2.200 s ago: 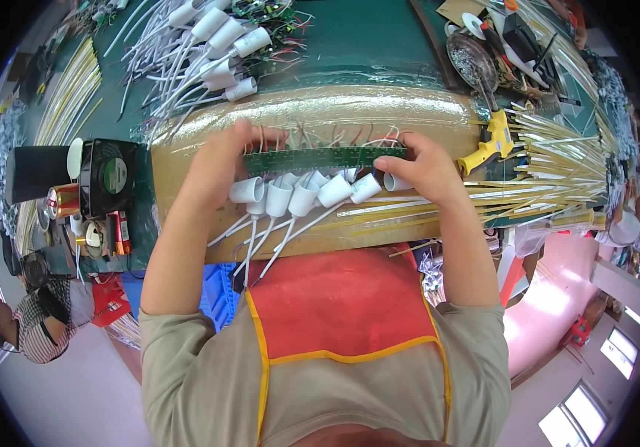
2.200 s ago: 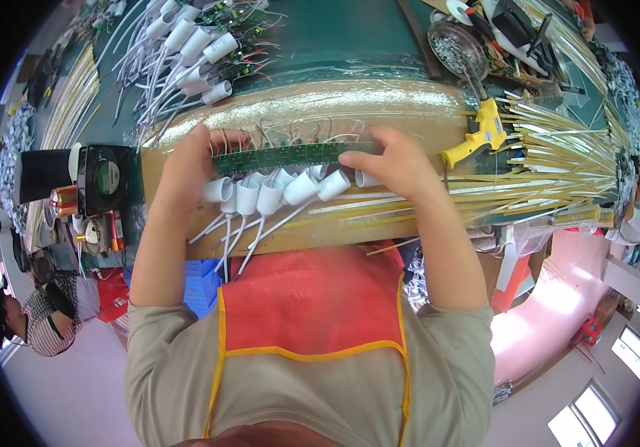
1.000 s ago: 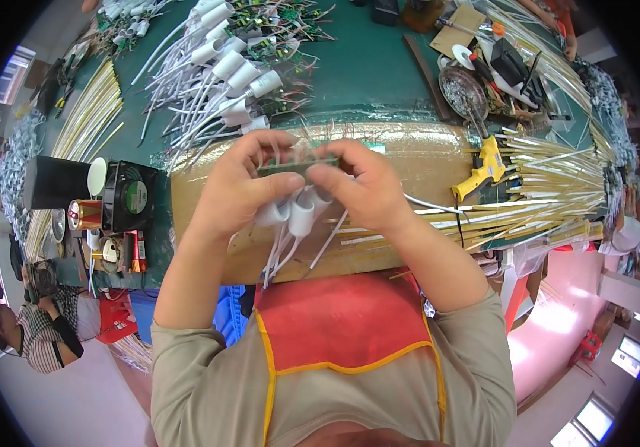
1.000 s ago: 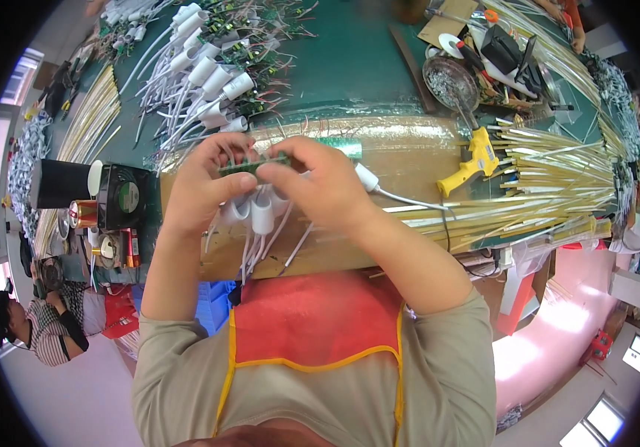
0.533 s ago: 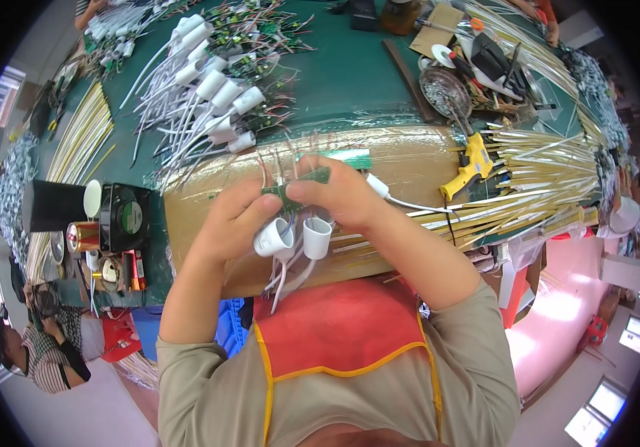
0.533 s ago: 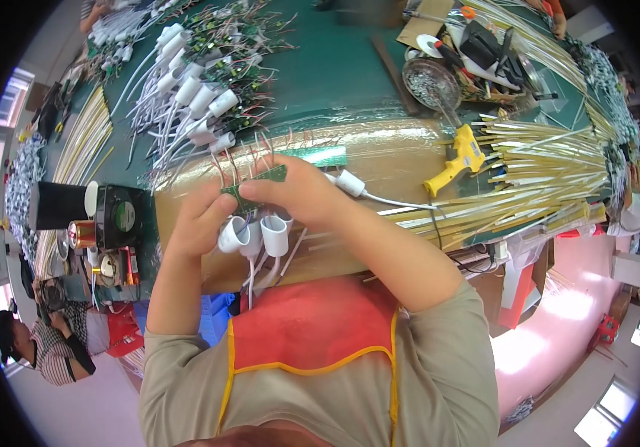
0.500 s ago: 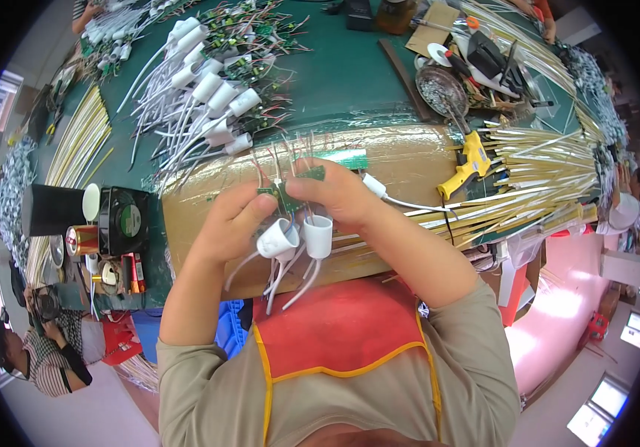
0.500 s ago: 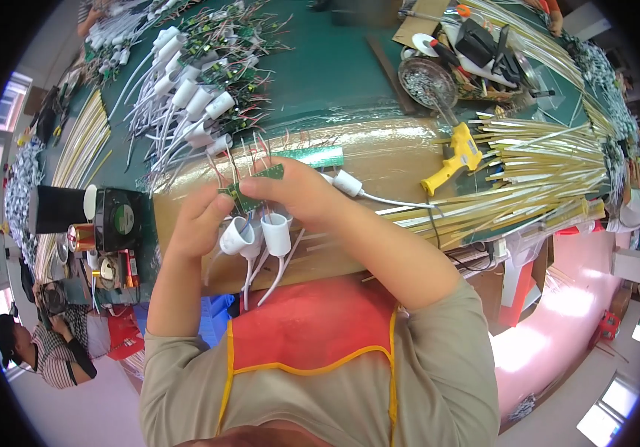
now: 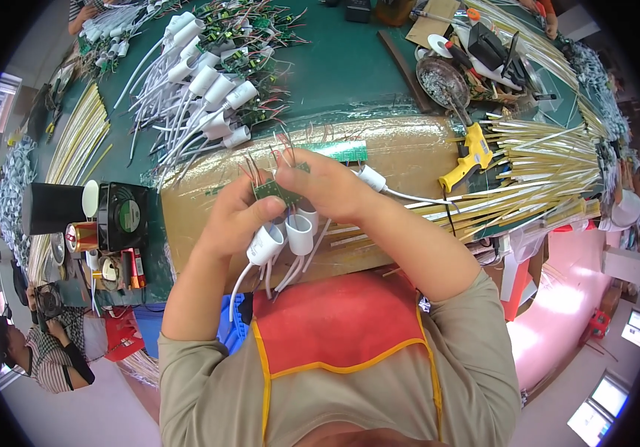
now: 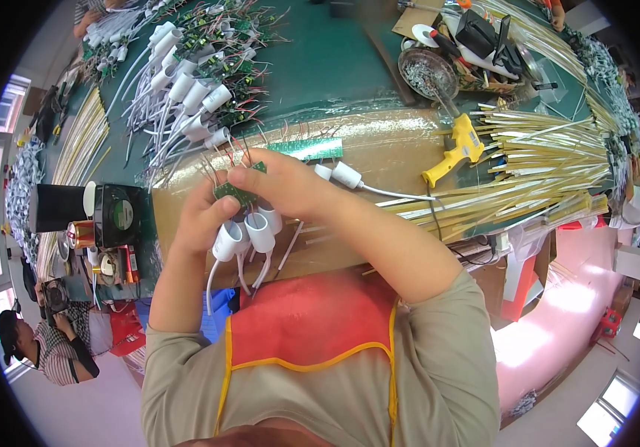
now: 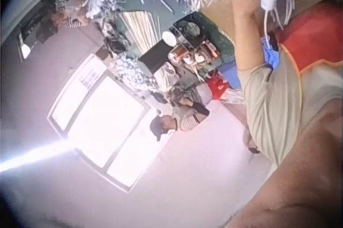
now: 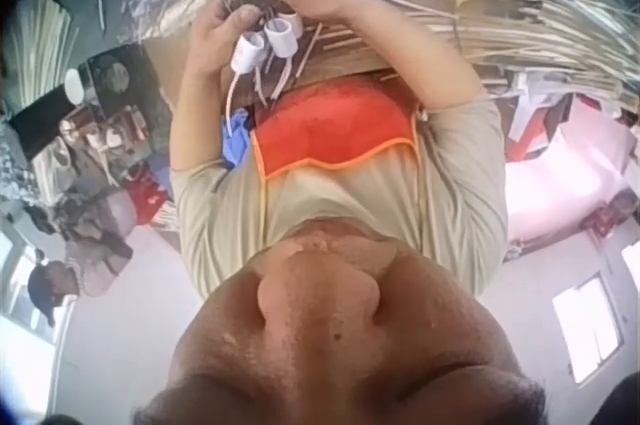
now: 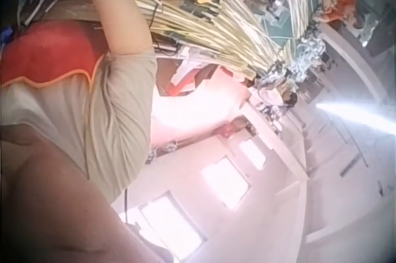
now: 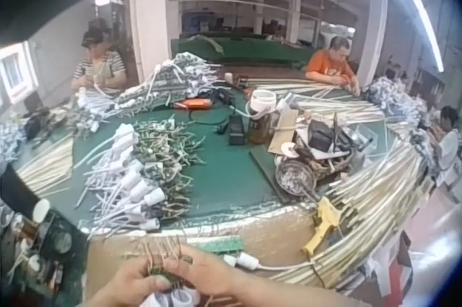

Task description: The person assembles small cylindrical LED components into a circuit board by hand on a production line.

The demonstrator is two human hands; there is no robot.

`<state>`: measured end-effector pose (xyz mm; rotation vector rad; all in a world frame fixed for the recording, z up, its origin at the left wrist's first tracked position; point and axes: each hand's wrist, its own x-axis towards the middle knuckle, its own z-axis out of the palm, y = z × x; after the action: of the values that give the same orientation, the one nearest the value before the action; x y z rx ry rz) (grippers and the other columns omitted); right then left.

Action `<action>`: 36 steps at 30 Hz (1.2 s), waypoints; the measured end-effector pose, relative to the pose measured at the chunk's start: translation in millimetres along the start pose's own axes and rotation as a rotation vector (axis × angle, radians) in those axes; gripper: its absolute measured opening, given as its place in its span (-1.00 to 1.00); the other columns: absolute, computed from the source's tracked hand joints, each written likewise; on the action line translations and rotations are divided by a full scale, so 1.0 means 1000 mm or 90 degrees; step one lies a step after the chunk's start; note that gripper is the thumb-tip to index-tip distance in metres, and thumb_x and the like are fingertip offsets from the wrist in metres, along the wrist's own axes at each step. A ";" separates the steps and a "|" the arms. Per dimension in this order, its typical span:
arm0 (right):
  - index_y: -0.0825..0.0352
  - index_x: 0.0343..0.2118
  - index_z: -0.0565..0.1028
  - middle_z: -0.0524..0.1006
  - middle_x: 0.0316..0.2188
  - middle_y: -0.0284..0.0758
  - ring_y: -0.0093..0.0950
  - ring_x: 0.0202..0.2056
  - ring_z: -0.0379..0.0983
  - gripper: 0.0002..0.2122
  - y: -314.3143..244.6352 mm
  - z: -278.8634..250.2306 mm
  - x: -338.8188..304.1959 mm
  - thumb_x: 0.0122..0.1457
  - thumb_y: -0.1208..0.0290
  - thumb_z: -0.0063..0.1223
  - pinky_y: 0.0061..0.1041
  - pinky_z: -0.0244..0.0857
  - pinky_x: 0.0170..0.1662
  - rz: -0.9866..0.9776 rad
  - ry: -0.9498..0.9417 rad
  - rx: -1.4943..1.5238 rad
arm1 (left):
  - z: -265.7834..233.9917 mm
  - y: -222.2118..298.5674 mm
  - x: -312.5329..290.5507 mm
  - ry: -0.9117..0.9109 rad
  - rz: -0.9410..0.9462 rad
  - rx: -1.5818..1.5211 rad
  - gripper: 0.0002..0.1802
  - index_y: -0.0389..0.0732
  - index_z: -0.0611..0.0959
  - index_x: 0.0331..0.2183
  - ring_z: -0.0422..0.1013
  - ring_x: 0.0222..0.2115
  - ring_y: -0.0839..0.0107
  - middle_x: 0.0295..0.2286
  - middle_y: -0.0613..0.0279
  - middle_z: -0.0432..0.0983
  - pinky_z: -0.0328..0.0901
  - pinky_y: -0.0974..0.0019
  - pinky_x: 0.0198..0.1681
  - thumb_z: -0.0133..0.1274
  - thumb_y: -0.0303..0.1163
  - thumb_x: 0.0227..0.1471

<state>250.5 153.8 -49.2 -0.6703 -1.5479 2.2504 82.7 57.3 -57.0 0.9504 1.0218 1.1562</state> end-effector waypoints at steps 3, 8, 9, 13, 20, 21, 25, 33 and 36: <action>0.26 -0.29 0.38 0.39 -0.43 -0.49 -0.70 -0.36 0.26 -0.71 -0.002 0.001 -0.001 0.22 0.09 -0.02 -0.65 0.22 -0.29 0.041 -0.023 0.065 | -0.001 0.004 -0.001 -0.024 -0.014 -0.006 -0.64 -0.29 0.49 -0.22 0.39 -0.41 0.57 -0.40 0.31 0.49 0.29 0.47 -0.35 0.15 -0.24 0.04; 0.30 -0.29 0.35 0.45 -0.44 -0.39 -0.59 -0.38 0.36 -0.68 0.004 0.009 -0.002 0.24 0.08 -0.06 -0.54 0.25 -0.32 -0.047 0.168 -0.160 | 0.015 -0.003 0.004 0.149 -0.020 -0.001 -0.74 -0.28 0.50 -0.24 0.40 -0.45 0.59 -0.41 0.28 0.52 0.31 0.49 -0.38 0.12 -0.35 0.06; 0.30 -0.29 0.35 0.45 -0.44 -0.39 -0.59 -0.38 0.36 -0.68 0.001 0.012 -0.005 0.24 0.08 -0.06 -0.54 0.25 -0.32 -0.046 0.169 -0.160 | 0.020 -0.001 0.004 0.149 -0.021 -0.002 -0.74 -0.28 0.50 -0.24 0.40 -0.45 0.59 -0.41 0.28 0.52 0.31 0.49 -0.38 0.12 -0.35 0.06; 0.33 -0.28 0.34 0.47 -0.40 -0.39 -0.58 -0.33 0.36 -0.72 -0.007 0.014 -0.013 0.25 0.17 -0.07 -0.48 0.26 -0.27 -0.020 0.196 -0.342 | 0.028 0.012 0.000 0.214 -0.054 0.034 -0.77 -0.26 0.51 -0.29 0.41 -0.47 0.58 -0.44 0.30 0.51 0.32 0.47 -0.39 0.17 -0.43 -0.01; 0.33 -0.34 0.42 0.37 -0.47 -0.50 -0.70 -0.41 0.26 -0.78 0.003 0.000 -0.018 0.27 0.24 -0.08 -0.65 0.20 -0.32 -0.096 0.077 -0.044 | 0.015 0.008 -0.012 0.121 -0.007 -0.078 -0.75 -0.24 0.53 -0.33 0.40 -0.48 0.58 -0.48 0.34 0.49 0.31 0.48 -0.41 0.23 -0.47 -0.10; 0.32 -0.37 0.44 0.36 -0.47 -0.52 -0.72 -0.42 0.24 -0.79 0.004 0.002 -0.015 0.26 0.27 -0.06 -0.67 0.19 -0.34 -0.052 0.083 -0.055 | 0.015 0.007 -0.011 0.092 0.014 -0.068 -0.75 -0.23 0.53 -0.33 0.39 -0.48 0.58 -0.48 0.35 0.48 0.31 0.47 -0.41 0.23 -0.46 -0.10; 0.35 -0.40 0.45 0.41 -0.50 -0.47 -0.68 -0.43 0.29 -0.83 0.002 0.016 -0.017 0.20 0.34 0.04 -0.59 0.21 -0.38 -0.162 0.264 -0.126 | 0.022 0.006 -0.002 0.203 -0.025 -0.045 -0.71 -0.22 0.52 -0.29 0.39 -0.45 0.57 -0.44 0.34 0.48 0.31 0.47 -0.36 0.24 -0.43 -0.10; 0.32 -0.33 0.50 0.50 -0.40 -0.20 -0.27 -0.36 0.46 -0.78 -0.004 0.007 -0.009 0.14 0.24 0.05 -0.36 0.32 -0.28 -0.266 0.295 -0.407 | 0.017 0.017 -0.001 0.258 -0.011 -0.111 -0.60 -0.26 0.50 -0.17 0.41 -0.39 0.50 -0.37 0.29 0.48 0.32 0.44 -0.29 0.22 -0.50 -0.12; 0.39 -0.22 0.49 0.52 -0.33 -0.14 -0.27 -0.30 0.46 -0.72 -0.013 -0.035 -0.019 0.14 0.26 0.06 -0.43 0.33 -0.21 -0.116 0.326 -0.391 | -0.015 0.054 -0.017 0.350 0.131 0.023 -0.66 -0.28 0.55 -0.20 0.42 -0.43 0.47 -0.40 0.25 0.50 0.33 0.41 -0.32 0.19 -0.51 -0.11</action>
<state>285.2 176.0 -44.0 -1.1042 -1.9083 1.3077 53.1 50.0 -7.0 0.7918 1.4061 1.6287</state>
